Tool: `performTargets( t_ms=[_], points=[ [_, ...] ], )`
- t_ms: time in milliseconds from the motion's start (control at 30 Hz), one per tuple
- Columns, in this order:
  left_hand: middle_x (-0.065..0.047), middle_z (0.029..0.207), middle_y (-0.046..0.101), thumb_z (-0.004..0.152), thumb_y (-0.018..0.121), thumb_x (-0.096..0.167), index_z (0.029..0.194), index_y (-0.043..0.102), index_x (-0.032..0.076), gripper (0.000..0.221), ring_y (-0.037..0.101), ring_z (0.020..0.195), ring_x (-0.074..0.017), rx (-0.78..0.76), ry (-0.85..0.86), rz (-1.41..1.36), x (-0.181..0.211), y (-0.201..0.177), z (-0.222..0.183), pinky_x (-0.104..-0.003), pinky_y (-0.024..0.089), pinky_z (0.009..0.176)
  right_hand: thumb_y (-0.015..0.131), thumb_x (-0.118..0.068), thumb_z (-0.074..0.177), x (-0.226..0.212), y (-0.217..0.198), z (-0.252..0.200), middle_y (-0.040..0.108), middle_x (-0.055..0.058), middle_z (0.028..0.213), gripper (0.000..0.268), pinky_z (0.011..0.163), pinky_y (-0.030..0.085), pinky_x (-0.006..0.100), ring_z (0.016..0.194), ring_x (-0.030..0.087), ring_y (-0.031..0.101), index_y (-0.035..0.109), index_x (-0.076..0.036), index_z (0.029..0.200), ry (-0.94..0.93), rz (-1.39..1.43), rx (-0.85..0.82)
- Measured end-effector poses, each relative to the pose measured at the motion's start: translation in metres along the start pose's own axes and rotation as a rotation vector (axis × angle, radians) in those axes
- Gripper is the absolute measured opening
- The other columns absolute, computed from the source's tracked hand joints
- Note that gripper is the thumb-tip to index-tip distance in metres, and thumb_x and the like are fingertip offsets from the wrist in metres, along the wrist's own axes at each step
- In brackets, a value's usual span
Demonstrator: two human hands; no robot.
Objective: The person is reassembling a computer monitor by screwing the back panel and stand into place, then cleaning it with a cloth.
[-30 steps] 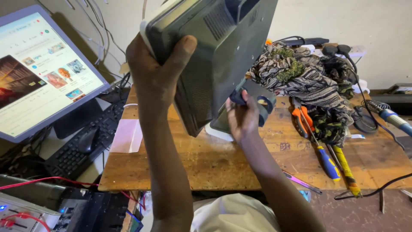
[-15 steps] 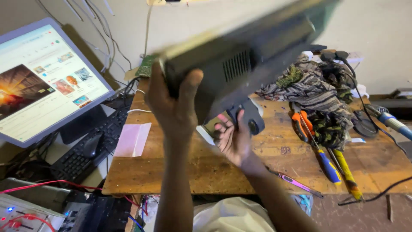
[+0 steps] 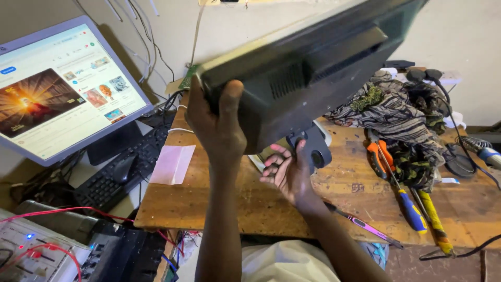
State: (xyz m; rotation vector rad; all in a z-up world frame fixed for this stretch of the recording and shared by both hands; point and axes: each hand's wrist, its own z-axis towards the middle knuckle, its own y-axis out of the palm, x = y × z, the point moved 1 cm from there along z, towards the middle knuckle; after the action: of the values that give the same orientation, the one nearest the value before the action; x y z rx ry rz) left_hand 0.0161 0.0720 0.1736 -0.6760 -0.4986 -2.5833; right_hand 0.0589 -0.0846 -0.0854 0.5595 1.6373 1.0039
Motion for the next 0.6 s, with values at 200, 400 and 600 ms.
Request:
performTargets(
  t_ms=[200,400,600],
  points=[
    [0.001,0.075,0.056,0.107,0.065,0.05,0.091,0.063,0.015,0.038,0.055,0.07,-0.0111,0.01,-0.123,-0.023,-0.028,0.003,0.021,-0.029,0.047,0.071,0.036,-0.092,0.094,-0.002,0.012,-0.008,0.078,0.022,0.089,0.093,0.071,0.067,0.067,0.074,0.043,0.079,0.073,-0.012,0.124,0.03,-0.072,0.063],
    [0.007,0.075,0.05,0.106,0.057,0.064,0.092,0.059,0.02,0.046,0.057,0.066,-0.0076,-0.019,-0.248,-0.022,-0.049,0.0,0.023,-0.024,0.051,0.068,0.037,-0.09,0.097,-0.005,0.013,-0.012,0.078,0.021,0.089,0.092,0.07,0.068,0.062,0.077,0.041,0.079,0.071,-0.009,0.124,0.055,-0.08,0.088],
    [-0.019,0.121,0.06,0.105,0.072,0.055,0.137,0.051,0.009,0.06,0.062,0.115,-0.031,0.007,-0.355,0.093,-0.046,-0.009,-0.036,-0.051,0.048,0.109,0.062,-0.082,0.093,-0.057,0.047,-0.057,0.051,-0.002,0.075,0.08,0.06,0.063,0.033,0.06,0.017,0.063,0.075,-0.005,0.108,0.299,-0.467,0.158]
  ],
)
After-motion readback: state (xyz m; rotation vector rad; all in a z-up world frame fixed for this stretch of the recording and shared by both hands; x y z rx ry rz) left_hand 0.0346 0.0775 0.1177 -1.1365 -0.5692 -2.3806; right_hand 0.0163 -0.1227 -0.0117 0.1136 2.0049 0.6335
